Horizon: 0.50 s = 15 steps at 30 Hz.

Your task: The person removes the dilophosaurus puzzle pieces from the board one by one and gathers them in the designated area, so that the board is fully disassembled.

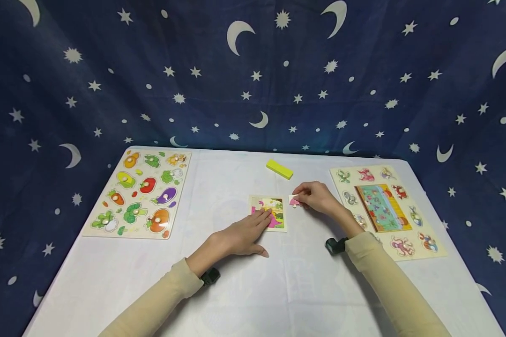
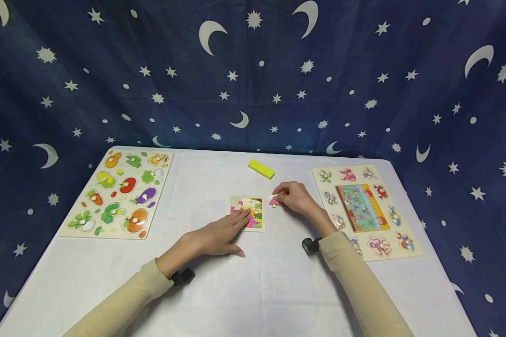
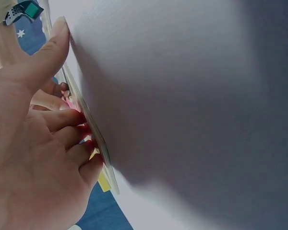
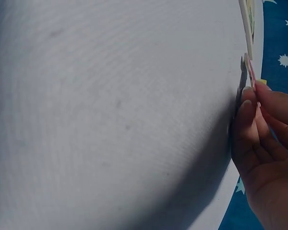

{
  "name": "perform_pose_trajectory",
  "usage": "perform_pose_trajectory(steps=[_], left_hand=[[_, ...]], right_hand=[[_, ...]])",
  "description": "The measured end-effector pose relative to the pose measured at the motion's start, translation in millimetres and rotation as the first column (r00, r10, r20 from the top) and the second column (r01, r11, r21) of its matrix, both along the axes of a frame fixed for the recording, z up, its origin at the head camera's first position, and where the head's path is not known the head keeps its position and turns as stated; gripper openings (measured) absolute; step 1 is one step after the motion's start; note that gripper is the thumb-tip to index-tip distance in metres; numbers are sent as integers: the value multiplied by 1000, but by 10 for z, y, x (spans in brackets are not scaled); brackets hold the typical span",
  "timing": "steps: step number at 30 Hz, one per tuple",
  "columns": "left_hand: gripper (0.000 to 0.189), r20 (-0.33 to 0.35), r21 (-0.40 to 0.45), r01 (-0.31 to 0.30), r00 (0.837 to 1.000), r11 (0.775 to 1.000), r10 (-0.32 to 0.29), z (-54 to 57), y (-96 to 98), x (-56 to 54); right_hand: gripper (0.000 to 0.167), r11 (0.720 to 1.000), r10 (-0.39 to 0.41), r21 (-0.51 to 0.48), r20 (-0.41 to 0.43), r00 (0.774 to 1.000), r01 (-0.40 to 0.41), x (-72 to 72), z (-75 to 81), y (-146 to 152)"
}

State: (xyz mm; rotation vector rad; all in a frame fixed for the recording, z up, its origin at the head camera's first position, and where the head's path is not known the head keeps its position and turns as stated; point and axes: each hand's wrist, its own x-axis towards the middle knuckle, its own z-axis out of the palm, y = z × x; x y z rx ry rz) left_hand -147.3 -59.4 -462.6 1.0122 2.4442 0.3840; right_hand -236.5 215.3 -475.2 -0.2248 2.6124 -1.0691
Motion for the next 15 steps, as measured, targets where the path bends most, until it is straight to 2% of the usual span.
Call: perform_pose_trajectory(steps=[5,10,15], left_hand=[[100,-1,10,6,1000,1000,-6,-33,-5,-2],[97,-9,17,16,1000,1000,-16,-42,-24,-3],[96,-3,23,18,1000,1000,-18,-11,-27,-2]], right_hand=[[11,999,6,35,-28,1000,-5,17,15,-20],[12,996,18,87,-91,996,-10,29,13,-56],[10,999,9,52,-113,994,-4,48,30,-130]])
